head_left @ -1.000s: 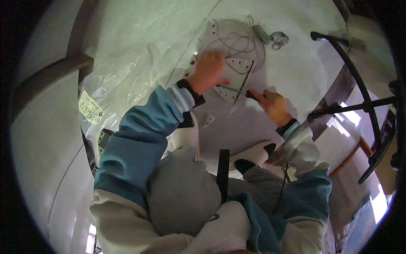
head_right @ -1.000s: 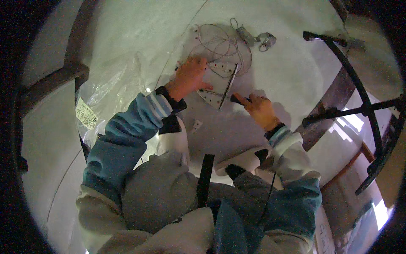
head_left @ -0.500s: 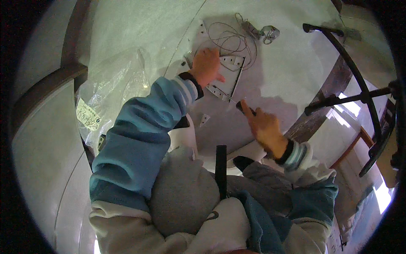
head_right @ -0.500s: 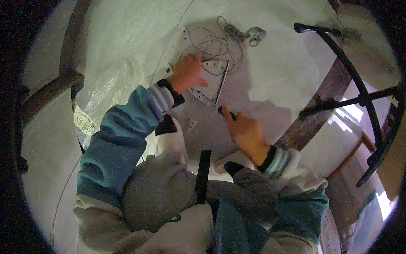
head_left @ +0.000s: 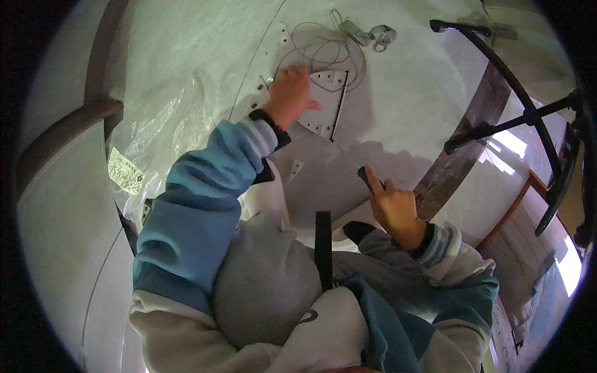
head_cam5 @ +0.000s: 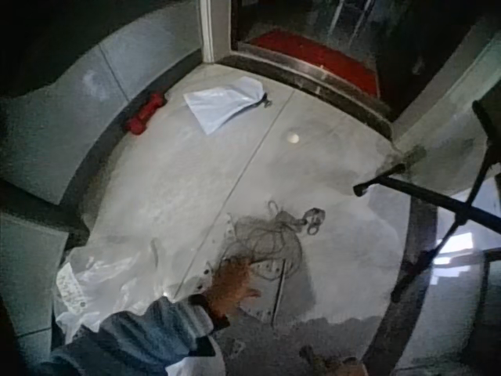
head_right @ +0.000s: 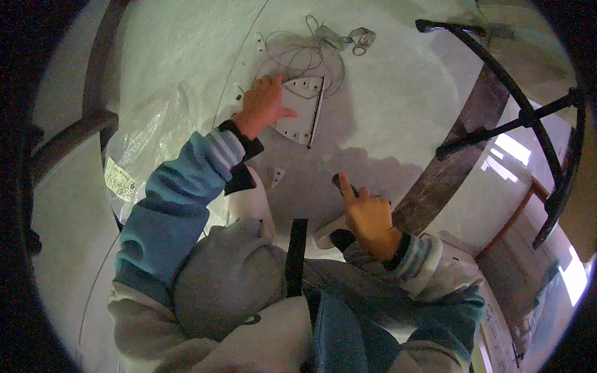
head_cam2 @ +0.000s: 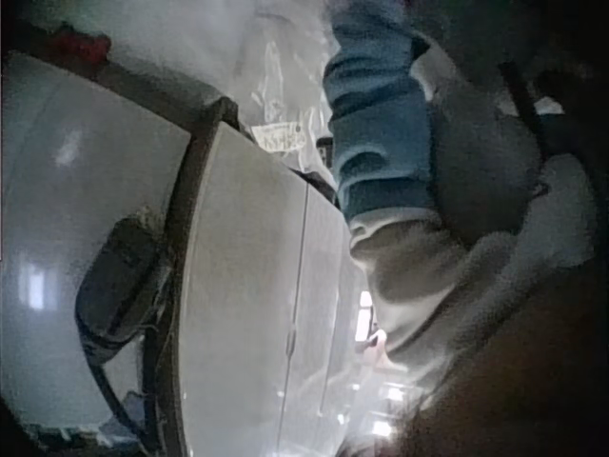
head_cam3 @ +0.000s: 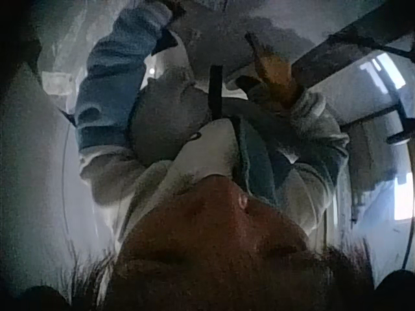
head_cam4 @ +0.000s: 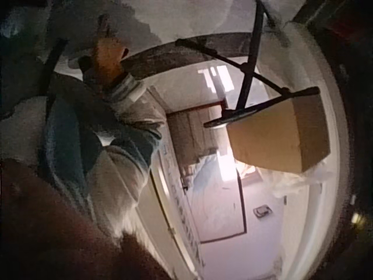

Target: The person assembles a white triangular electronic component by inserting screws and tightening them with a screwdriver. They handle the component and screwdriver throughout, occasionally adjusting the component's position on the floor.

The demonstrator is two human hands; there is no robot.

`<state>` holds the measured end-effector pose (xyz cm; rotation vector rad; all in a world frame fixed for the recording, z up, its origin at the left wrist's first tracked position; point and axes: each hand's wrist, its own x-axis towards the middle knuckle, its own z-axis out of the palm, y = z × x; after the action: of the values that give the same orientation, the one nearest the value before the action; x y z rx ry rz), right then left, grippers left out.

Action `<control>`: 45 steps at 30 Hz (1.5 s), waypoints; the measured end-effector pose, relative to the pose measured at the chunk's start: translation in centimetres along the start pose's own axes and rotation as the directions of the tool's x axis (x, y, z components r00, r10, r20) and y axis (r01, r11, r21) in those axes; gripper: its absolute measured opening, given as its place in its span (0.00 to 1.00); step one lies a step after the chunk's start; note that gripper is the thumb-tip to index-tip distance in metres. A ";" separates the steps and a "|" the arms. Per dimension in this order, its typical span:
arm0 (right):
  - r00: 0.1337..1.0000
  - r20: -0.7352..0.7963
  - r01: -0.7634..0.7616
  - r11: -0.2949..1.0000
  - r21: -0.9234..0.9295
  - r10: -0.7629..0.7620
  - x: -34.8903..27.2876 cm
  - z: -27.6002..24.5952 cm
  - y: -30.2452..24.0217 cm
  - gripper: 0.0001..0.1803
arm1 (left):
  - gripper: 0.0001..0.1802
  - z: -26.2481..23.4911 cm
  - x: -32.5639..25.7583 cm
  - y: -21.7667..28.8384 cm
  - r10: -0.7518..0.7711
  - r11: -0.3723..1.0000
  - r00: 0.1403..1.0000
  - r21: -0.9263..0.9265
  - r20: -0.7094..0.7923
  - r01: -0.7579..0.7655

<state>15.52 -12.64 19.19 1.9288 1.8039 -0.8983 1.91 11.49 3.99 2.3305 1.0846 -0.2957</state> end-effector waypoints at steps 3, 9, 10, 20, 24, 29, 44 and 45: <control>0.996 0.047 -0.073 0.997 -0.021 0.074 0.7 0.9 0.2 0.43 | 0.36 0.9 -1.7 0.3 0.090 0.995 0.983 -0.023 -0.159 -0.095; 0.998 -0.045 -0.035 0.999 0.036 0.036 2.4 0.9 1.0 0.41 | 0.31 3.0 -3.9 -0.5 0.559 0.829 0.800 0.178 -0.218 -0.531; 0.998 -0.022 -0.062 0.998 0.023 0.063 2.5 1.0 1.0 0.41 | 0.32 3.0 -3.9 -0.7 0.556 0.831 0.806 0.136 -0.200 -0.540; 0.997 -0.045 -0.053 0.995 0.079 0.056 -0.6 1.7 0.8 0.39 | 0.34 4.5 -3.9 -0.1 0.523 0.852 0.832 0.100 -0.183 -0.513; 0.994 -0.074 -0.069 0.994 0.087 0.075 -0.2 2.7 0.9 0.40 | 0.31 5.2 -3.6 0.0 0.560 0.824 0.793 0.069 -0.238 -0.562; 0.994 -0.060 -0.089 0.993 0.081 0.094 -0.1 3.3 1.3 0.39 | 0.29 5.2 -3.9 0.4 0.588 0.802 0.769 0.054 -0.251 -0.595; 0.997 -0.075 -0.036 0.997 -0.068 0.031 1.8 2.3 1.3 0.36 | 0.30 4.5 -4.0 1.2 0.517 0.854 0.840 0.038 -0.167 -0.518; 0.998 -0.063 -0.016 0.994 -0.109 0.009 1.7 2.4 1.2 0.36 | 0.30 4.6 -4.0 1.2 0.517 0.854 0.838 0.041 -0.174 -0.519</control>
<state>16.16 -13.03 16.14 1.9165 1.8338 -0.7268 0.33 5.73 2.32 2.5697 0.4809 0.1295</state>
